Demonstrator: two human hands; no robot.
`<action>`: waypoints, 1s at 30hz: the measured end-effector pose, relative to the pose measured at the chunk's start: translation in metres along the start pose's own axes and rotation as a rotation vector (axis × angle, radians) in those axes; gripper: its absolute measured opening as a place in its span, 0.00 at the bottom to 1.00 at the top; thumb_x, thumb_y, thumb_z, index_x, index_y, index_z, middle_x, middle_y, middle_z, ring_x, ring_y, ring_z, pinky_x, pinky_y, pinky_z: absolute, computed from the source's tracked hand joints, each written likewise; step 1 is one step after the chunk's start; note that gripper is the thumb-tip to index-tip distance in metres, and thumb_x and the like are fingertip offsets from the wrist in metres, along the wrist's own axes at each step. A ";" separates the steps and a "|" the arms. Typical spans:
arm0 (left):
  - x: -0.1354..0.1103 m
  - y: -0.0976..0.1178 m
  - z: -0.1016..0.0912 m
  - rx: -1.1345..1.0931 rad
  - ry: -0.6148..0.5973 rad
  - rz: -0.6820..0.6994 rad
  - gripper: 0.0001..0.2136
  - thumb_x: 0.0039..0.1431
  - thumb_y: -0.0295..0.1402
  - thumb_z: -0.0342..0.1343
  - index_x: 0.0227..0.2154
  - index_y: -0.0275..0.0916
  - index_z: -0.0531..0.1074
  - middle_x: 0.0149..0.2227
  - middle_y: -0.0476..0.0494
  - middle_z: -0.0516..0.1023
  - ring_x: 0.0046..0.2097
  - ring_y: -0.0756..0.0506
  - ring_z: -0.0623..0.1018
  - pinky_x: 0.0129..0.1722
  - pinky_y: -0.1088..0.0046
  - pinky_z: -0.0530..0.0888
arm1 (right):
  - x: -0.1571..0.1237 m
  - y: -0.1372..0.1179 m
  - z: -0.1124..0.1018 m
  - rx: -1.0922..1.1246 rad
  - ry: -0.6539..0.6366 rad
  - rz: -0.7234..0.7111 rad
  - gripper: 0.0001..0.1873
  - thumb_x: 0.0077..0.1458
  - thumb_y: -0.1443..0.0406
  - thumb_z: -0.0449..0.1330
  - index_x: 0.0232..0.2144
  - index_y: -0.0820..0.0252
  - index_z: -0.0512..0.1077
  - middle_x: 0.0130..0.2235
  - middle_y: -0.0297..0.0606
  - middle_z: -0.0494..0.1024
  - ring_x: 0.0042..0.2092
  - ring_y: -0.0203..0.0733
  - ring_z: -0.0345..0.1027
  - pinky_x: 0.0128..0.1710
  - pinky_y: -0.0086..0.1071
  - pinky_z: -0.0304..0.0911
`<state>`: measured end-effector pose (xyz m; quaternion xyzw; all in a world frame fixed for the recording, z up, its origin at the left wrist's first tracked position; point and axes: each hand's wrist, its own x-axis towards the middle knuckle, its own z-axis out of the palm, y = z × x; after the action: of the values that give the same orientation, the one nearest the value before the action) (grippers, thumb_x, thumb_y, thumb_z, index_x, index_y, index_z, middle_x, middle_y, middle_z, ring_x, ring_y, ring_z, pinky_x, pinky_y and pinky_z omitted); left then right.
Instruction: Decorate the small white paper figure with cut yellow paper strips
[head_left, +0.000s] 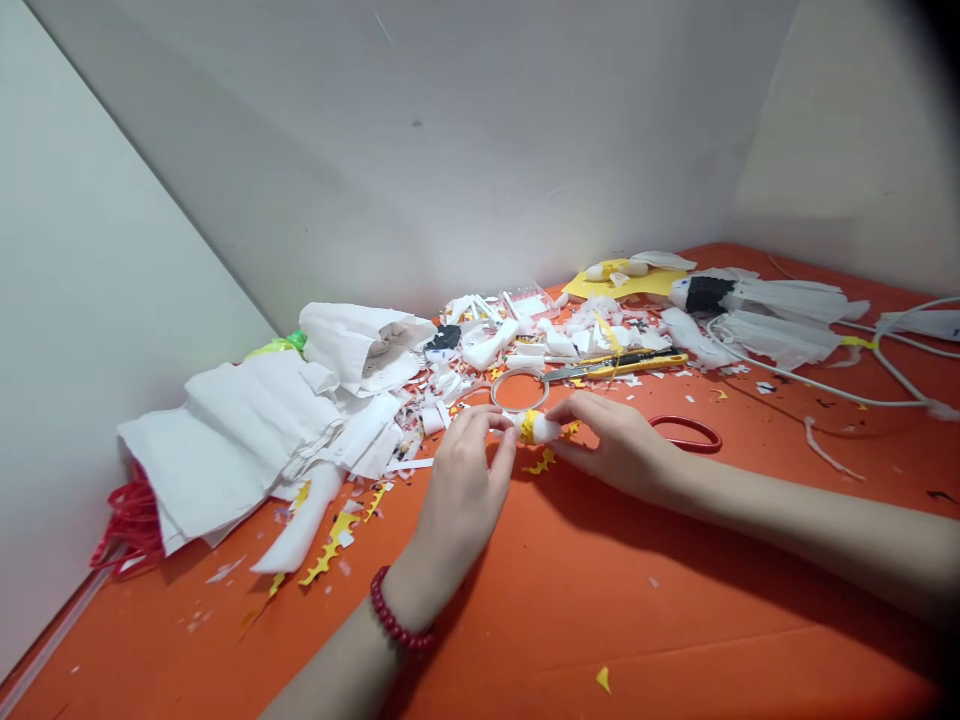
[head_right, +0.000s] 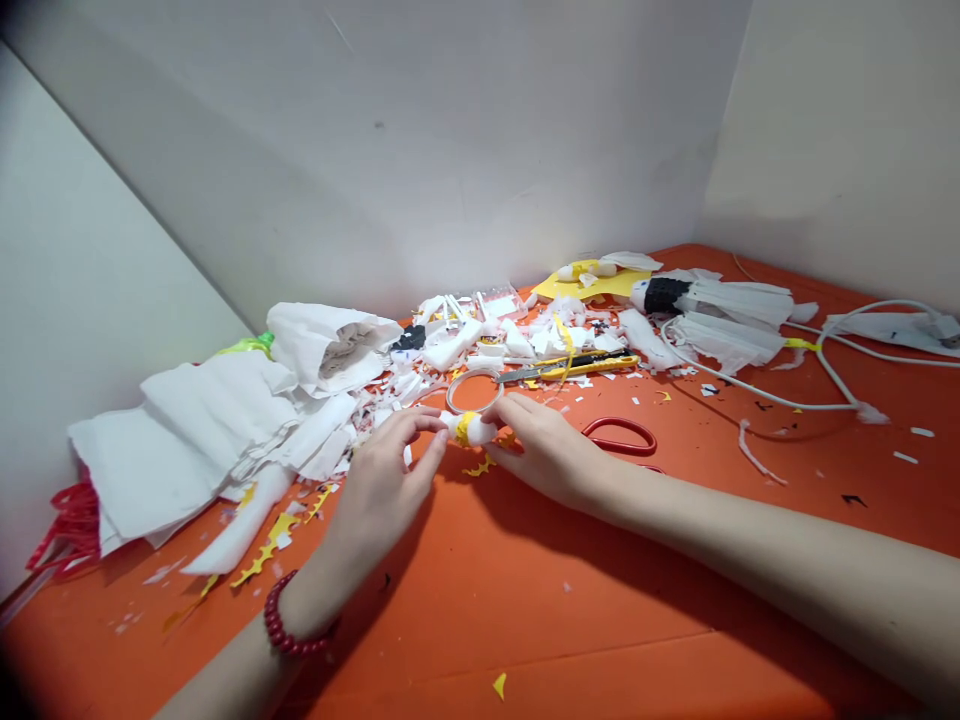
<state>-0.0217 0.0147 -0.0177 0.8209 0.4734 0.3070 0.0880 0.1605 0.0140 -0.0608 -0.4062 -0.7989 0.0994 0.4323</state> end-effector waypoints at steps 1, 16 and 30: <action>0.000 0.000 0.000 -0.004 -0.021 -0.010 0.03 0.57 0.28 0.48 0.31 0.37 0.67 0.40 0.41 0.73 0.44 0.45 0.72 0.45 0.66 0.69 | 0.000 0.000 0.000 -0.014 -0.002 -0.010 0.05 0.51 0.70 0.57 0.33 0.60 0.65 0.34 0.38 0.73 0.35 0.37 0.69 0.35 0.30 0.64; 0.000 -0.001 0.001 -0.079 -0.141 -0.057 0.05 0.57 0.28 0.47 0.30 0.36 0.67 0.38 0.42 0.72 0.41 0.46 0.72 0.41 0.69 0.70 | 0.000 -0.002 0.000 -0.038 -0.041 -0.075 0.05 0.50 0.71 0.56 0.32 0.61 0.64 0.32 0.38 0.73 0.33 0.36 0.68 0.32 0.28 0.64; 0.003 -0.002 -0.007 -0.107 -0.157 -0.114 0.07 0.58 0.31 0.45 0.35 0.37 0.67 0.38 0.42 0.74 0.41 0.45 0.74 0.42 0.64 0.70 | 0.003 -0.001 -0.004 0.054 -0.041 0.034 0.05 0.49 0.70 0.58 0.32 0.60 0.67 0.32 0.37 0.75 0.33 0.36 0.70 0.33 0.29 0.65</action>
<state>-0.0264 0.0177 -0.0117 0.8083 0.4941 0.2608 0.1859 0.1626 0.0151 -0.0558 -0.4058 -0.7975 0.1368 0.4249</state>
